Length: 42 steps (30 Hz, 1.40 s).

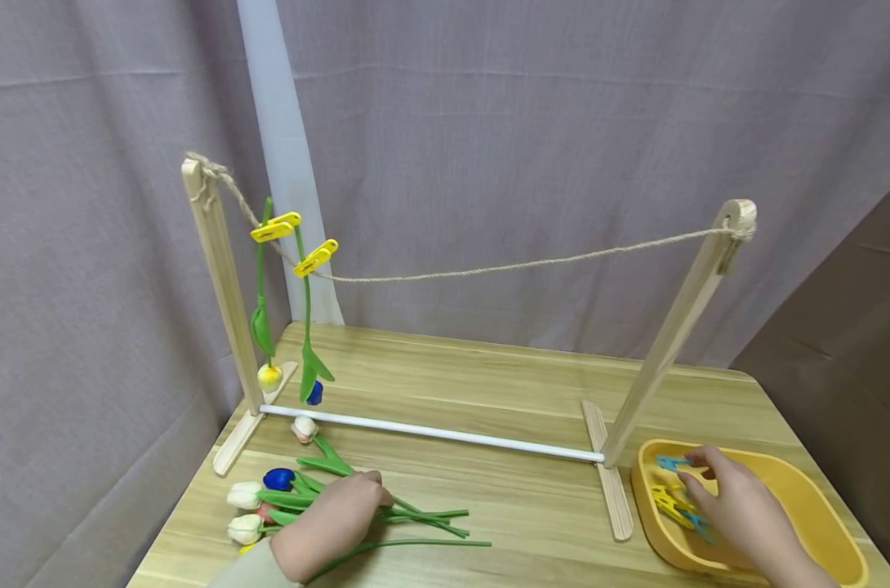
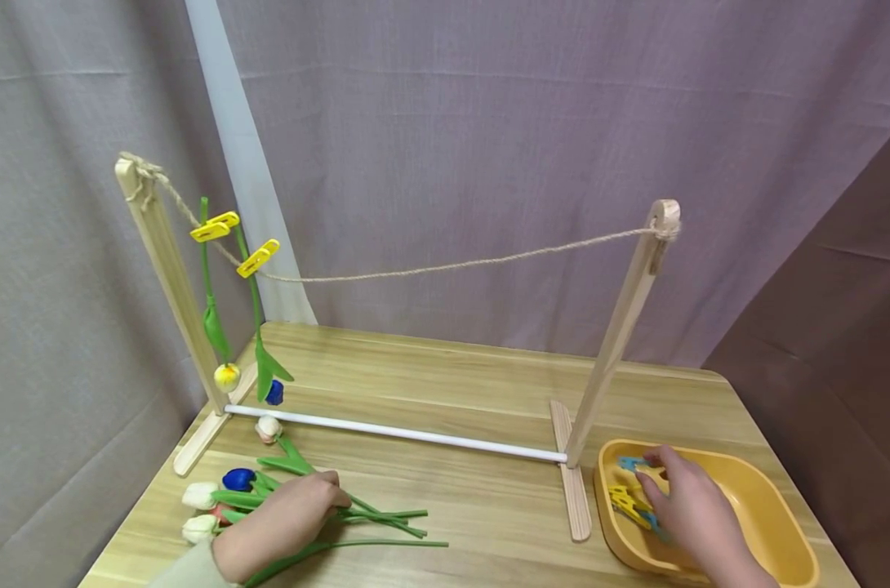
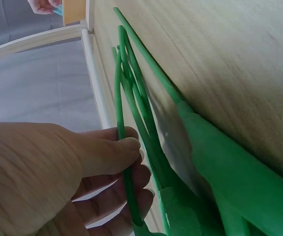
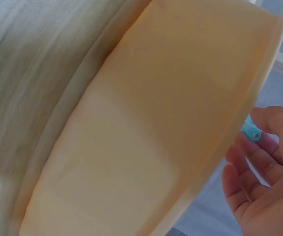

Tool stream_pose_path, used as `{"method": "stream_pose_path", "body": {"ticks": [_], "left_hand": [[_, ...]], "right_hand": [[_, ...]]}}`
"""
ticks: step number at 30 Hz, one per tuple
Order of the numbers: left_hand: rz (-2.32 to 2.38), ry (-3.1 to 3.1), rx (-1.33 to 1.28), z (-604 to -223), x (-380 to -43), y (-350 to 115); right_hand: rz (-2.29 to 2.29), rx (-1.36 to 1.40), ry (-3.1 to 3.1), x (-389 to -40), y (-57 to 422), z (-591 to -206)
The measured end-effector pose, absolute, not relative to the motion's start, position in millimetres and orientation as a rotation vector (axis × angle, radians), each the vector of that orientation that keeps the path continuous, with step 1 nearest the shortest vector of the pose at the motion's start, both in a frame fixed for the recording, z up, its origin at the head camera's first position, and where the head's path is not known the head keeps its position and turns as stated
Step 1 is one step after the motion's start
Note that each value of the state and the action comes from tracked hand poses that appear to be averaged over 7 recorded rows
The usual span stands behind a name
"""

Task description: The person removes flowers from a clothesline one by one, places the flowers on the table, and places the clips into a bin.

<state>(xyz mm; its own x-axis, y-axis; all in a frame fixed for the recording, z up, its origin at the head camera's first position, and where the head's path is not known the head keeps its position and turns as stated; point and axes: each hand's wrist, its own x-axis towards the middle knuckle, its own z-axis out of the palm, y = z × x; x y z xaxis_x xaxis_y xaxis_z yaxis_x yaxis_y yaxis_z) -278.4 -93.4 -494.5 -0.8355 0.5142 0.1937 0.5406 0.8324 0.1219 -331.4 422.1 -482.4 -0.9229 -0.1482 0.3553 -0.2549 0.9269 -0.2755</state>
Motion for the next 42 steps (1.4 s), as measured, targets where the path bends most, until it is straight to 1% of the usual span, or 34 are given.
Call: {"method": "stream_pose_path", "body": {"ticks": [30, 42], "left_hand": [[-0.197, -2.773, -0.834, -507, -287, -91], [-0.354, -2.731, -0.762, -496, -284, -90]], "right_hand": [[0.456, 0.293, -2.771, -334, 424, -487], [0.478, 0.294, -2.677, -324, 408, -479]]}}
